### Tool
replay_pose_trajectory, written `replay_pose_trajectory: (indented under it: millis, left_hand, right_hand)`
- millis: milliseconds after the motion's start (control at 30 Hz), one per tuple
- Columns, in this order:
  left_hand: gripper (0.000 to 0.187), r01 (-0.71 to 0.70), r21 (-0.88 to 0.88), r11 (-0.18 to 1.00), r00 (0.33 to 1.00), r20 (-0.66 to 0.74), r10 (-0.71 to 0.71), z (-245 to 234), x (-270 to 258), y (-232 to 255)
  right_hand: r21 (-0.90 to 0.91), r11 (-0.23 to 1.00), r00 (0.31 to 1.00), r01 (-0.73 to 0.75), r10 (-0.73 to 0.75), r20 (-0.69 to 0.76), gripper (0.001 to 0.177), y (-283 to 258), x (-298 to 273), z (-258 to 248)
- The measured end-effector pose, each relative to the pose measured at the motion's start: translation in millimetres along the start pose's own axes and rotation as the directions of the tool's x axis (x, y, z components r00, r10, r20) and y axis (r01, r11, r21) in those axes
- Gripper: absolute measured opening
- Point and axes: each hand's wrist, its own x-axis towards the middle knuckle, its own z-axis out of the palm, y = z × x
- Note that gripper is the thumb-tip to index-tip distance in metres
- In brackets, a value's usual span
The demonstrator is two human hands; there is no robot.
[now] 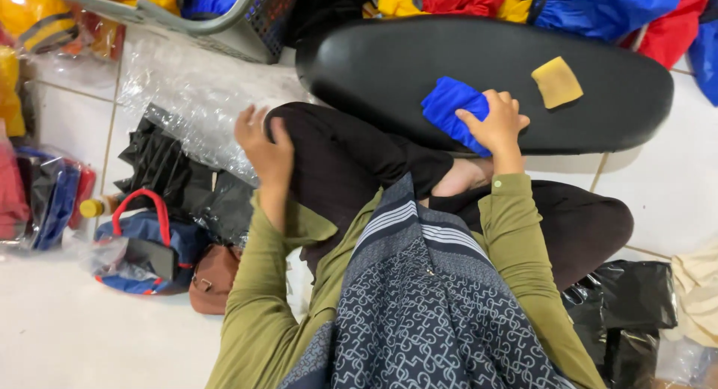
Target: The person sits on the floor and folds a blue garment, placing it into a clear plastic bag and then a black plastic bag. They then pick up a red garment, unfold it, and use scissors to cut the drawstring cord attached to it.
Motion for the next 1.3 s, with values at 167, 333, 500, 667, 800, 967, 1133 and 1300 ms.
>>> replay_pose_trajectory:
  millis: [167,333,500,667,800,967,1133,1300]
  left_hand:
    - [0.031,0.015,0.009,1.0,0.953,0.302,-0.017,1,-41,-91]
    - [0.039,-0.257,0.005,0.966,0.836,0.504,0.22,1,-69,-104]
    - [0.025,0.043,-0.015,0.999,0.899,0.437,-0.032,14,-92,-114]
    - [0.018,0.268,-0.034,0.963,0.841,0.495,-0.217,24,-91,-161]
    - [0.017,0.356,-0.043,0.933,0.816,0.501,-0.289,12,-78,-166]
    - [0.021,0.229,0.078,0.97,0.951,0.194,-0.24,-14,-34,-136]
    - [0.018,0.048,0.145,0.988,0.996,0.061,-0.057,-66,45,-19]
    - [0.015,-0.183,-0.227,0.957,0.975,0.084,0.206,-61,68,119]
  right_hand:
    - [0.173,0.985,0.994,0.004,0.014,-0.104,0.056,15,1,18]
    - [0.289,0.956,0.992,-0.055,0.085,-0.095,0.062,-1,-4,3]
    - [0.238,0.97,0.998,-0.052,0.059,-0.019,0.061,-1,-4,-3]
    - [0.201,0.979,0.998,-0.045,0.051,-0.025,0.059,8,0,5]
    - [0.174,0.984,0.999,-0.031,0.038,-0.033,0.058,12,4,9]
    - [0.202,0.979,0.998,-0.042,0.049,-0.029,0.056,20,7,15]
    - [0.219,0.976,0.998,-0.013,0.025,-0.056,0.053,20,4,18]
    - [0.225,0.972,0.992,0.061,-0.034,-0.125,0.056,27,3,28]
